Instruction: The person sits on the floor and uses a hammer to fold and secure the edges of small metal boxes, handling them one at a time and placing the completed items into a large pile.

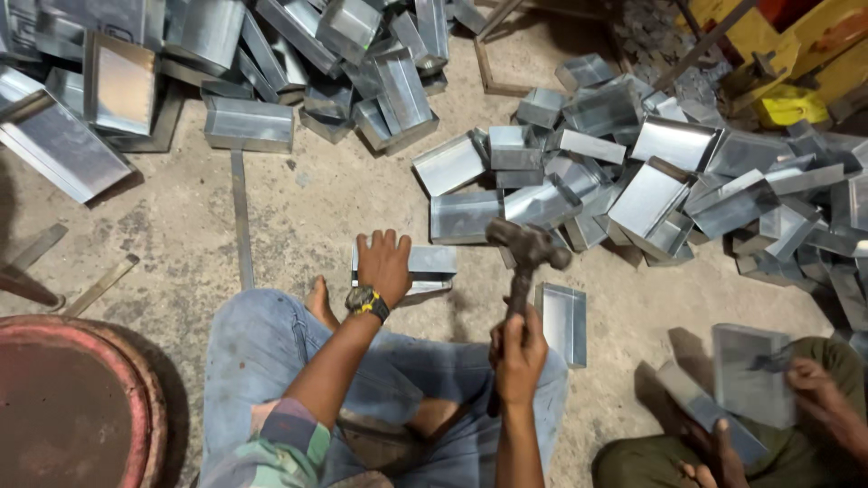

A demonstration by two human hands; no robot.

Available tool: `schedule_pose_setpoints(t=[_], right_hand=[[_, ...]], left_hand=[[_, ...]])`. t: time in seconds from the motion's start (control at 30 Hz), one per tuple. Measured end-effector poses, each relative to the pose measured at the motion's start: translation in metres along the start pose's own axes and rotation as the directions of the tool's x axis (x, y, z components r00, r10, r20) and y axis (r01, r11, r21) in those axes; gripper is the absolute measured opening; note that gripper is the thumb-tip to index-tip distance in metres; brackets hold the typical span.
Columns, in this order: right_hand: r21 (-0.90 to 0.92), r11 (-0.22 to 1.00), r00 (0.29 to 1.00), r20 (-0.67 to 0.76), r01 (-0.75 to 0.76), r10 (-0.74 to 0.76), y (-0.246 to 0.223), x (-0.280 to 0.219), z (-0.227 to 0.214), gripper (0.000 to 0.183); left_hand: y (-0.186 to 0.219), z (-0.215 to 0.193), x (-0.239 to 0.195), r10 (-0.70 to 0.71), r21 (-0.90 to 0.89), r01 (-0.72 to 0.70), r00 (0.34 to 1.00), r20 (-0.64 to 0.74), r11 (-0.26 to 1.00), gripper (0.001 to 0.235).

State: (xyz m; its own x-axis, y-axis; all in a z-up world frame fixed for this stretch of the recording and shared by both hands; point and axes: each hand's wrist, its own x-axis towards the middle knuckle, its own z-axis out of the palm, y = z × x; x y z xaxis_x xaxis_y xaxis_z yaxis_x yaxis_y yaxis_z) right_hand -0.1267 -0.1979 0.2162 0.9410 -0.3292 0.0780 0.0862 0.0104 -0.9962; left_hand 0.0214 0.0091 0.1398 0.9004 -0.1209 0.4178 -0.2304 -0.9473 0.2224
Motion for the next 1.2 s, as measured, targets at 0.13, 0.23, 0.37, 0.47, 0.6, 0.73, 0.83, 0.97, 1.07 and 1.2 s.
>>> schedule_pose_setpoints(t=[0.13, 0.23, 0.37, 0.47, 0.6, 0.73, 0.83, 0.97, 1.07, 1.2], right_hand=[[0.047, 0.982, 0.983, 0.014, 0.182, -0.182, -0.043, -0.011, 0.005, 0.045], [0.119, 0.947, 0.954, 0.002, 0.299, -0.301, -0.045, -0.023, 0.005, 0.049], [0.325, 0.879, 0.937, -0.096, 0.35, -0.337, -0.003, -0.012, 0.034, 0.047], [-0.315, 0.806, 0.841, -0.045, 0.501, -0.54, 0.041, -0.005, 0.058, 0.034], [-0.562, 0.804, 0.974, 0.012, 0.194, -0.227, 0.076, -0.008, 0.068, 0.026], [-0.332, 0.923, 0.965, -0.101, 0.195, -0.241, 0.082, -0.022, 0.066, 0.027], [-0.449, 0.855, 0.954, -0.022, 0.259, -0.3, 0.073, -0.016, 0.073, 0.029], [-0.739, 0.603, 0.953, 0.251, 0.3, -0.168, 0.058, -0.02, 0.076, 0.025], [-0.635, 0.725, 0.964, 0.164, 0.267, -0.211, 0.052, -0.028, 0.086, 0.025], [-0.614, 0.759, 0.976, 0.103, 0.216, -0.194, 0.057, -0.035, 0.09, 0.024]], left_hand=[[-0.036, 0.02, -0.038, -0.452, -0.246, 0.415, 0.884, -0.118, 0.876, 0.053], [-0.062, 0.06, -0.061, -0.48, -0.375, 0.416, 0.872, -0.091, 0.828, 0.077], [-0.048, 0.098, -0.068, -0.339, -0.285, 0.358, 0.934, 0.116, 0.889, 0.056], [-0.022, 0.102, -0.07, -0.333, -0.28, 0.348, 0.938, 0.1, 0.895, 0.061], [-0.017, 0.092, -0.068, -0.347, -0.286, 0.363, 0.932, 0.107, 0.887, 0.064], [-0.02, 0.094, -0.072, -0.339, -0.26, 0.359, 0.933, 0.12, 0.896, 0.054], [-0.017, 0.102, -0.068, -0.36, -0.271, 0.364, 0.931, 0.067, 0.891, 0.058], [-0.014, 0.115, -0.077, -0.366, -0.278, 0.367, 0.929, 0.055, 0.888, 0.052], [-0.02, 0.118, -0.072, -0.354, -0.263, 0.343, 0.935, 0.006, 0.902, 0.044], [-0.015, 0.11, -0.076, -0.351, -0.338, 0.351, 0.934, 0.062, 0.874, 0.055]])
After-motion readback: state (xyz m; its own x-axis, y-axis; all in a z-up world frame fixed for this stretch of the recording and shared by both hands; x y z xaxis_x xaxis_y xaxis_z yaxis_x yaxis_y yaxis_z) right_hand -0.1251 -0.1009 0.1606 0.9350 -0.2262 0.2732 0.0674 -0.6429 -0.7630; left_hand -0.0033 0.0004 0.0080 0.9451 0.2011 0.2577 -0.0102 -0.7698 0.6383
